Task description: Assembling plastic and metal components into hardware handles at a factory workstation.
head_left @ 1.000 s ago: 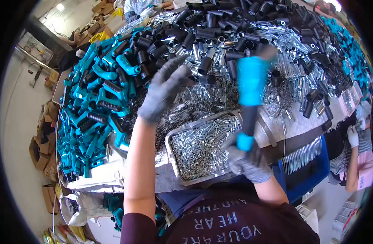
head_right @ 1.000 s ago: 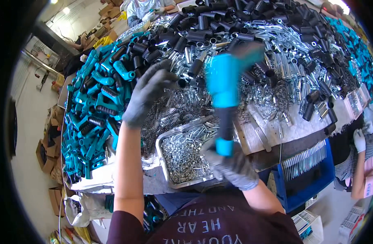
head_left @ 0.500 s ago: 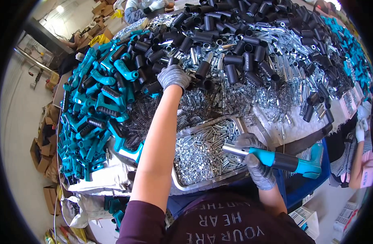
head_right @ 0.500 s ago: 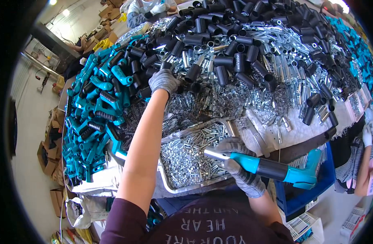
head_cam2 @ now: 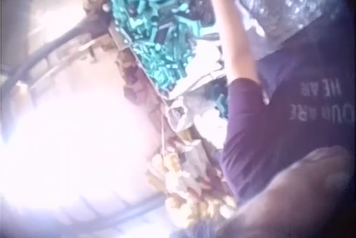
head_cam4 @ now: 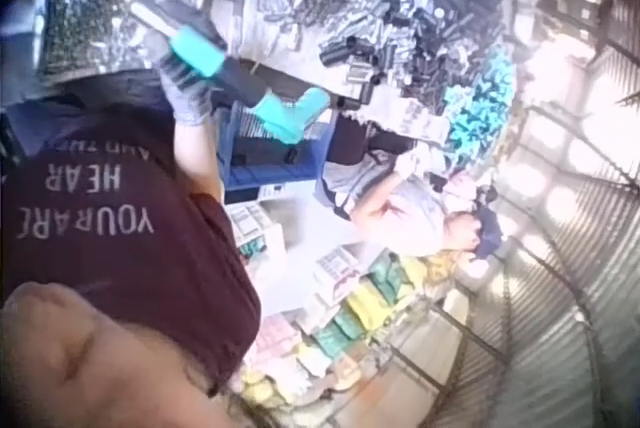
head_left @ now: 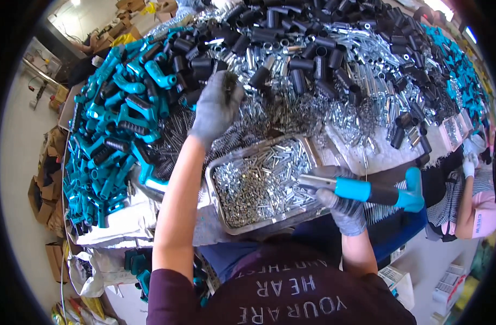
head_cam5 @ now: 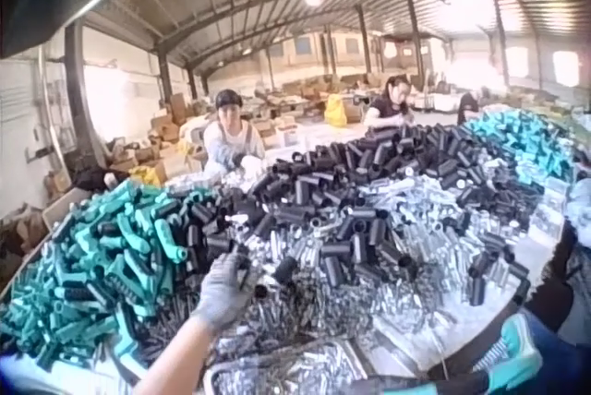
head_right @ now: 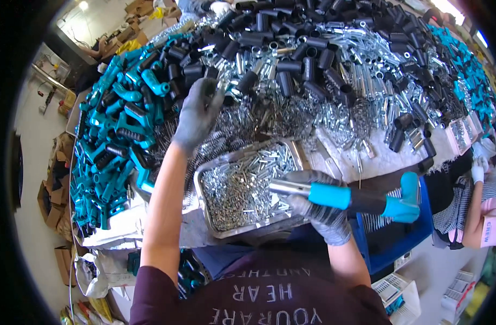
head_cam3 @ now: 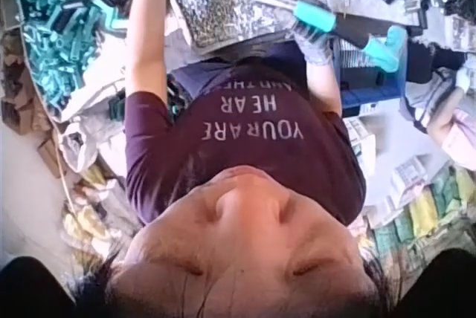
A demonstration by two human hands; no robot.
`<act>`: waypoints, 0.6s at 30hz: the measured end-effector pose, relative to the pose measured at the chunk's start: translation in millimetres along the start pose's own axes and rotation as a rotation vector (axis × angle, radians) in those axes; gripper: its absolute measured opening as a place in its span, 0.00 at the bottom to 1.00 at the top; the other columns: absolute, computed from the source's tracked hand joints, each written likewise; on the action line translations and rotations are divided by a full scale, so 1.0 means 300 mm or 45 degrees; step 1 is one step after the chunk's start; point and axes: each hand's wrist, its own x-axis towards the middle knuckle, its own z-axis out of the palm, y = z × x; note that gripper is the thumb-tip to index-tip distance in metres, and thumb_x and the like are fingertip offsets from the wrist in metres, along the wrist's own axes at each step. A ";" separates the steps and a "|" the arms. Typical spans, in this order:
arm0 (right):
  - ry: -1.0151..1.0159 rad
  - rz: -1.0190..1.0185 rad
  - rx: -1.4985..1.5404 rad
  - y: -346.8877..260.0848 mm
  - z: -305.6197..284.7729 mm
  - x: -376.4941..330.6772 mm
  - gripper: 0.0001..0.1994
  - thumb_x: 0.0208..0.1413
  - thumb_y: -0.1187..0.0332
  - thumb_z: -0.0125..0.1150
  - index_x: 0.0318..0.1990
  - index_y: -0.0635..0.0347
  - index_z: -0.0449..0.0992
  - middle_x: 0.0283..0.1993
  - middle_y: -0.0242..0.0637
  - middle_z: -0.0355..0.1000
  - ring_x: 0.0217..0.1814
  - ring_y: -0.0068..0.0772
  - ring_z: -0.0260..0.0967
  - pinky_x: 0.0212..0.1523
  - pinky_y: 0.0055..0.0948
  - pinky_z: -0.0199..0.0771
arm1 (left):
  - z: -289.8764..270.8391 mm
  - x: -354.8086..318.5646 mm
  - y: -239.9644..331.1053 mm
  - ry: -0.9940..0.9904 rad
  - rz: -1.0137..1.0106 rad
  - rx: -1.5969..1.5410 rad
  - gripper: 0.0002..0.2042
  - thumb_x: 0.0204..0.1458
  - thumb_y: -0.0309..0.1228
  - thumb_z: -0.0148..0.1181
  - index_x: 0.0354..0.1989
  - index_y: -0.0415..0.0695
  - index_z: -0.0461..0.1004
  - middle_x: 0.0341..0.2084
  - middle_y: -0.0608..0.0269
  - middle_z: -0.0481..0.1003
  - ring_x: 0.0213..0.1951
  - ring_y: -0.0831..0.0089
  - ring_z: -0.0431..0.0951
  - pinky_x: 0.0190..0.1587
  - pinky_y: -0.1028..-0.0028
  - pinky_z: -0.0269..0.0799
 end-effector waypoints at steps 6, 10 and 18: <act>0.030 0.037 0.126 0.095 0.046 0.011 0.26 0.45 0.57 0.71 0.47 0.68 0.72 0.38 0.45 0.77 0.35 0.35 0.76 0.39 0.32 0.77 | -0.137 -0.390 0.287 -0.412 0.188 -0.196 0.15 0.49 0.24 0.60 0.46 0.41 0.70 0.34 0.50 0.74 0.38 0.53 0.77 0.39 0.63 0.73; -0.105 0.093 0.249 0.121 0.102 0.003 0.27 0.44 0.57 0.72 0.47 0.68 0.71 0.39 0.46 0.77 0.35 0.37 0.77 0.38 0.33 0.78 | -0.180 -0.478 0.310 -0.452 -0.025 -0.231 0.14 0.51 0.27 0.60 0.46 0.41 0.71 0.35 0.50 0.74 0.38 0.53 0.77 0.40 0.62 0.73; -0.214 -0.103 -0.326 0.030 0.153 -0.024 0.17 0.47 0.56 0.66 0.39 0.60 0.80 0.38 0.38 0.78 0.38 0.36 0.76 0.44 0.33 0.74 | -0.259 -0.525 0.310 -0.727 -0.522 -0.546 0.15 0.51 0.28 0.62 0.46 0.40 0.70 0.30 0.54 0.74 0.30 0.59 0.76 0.37 0.66 0.73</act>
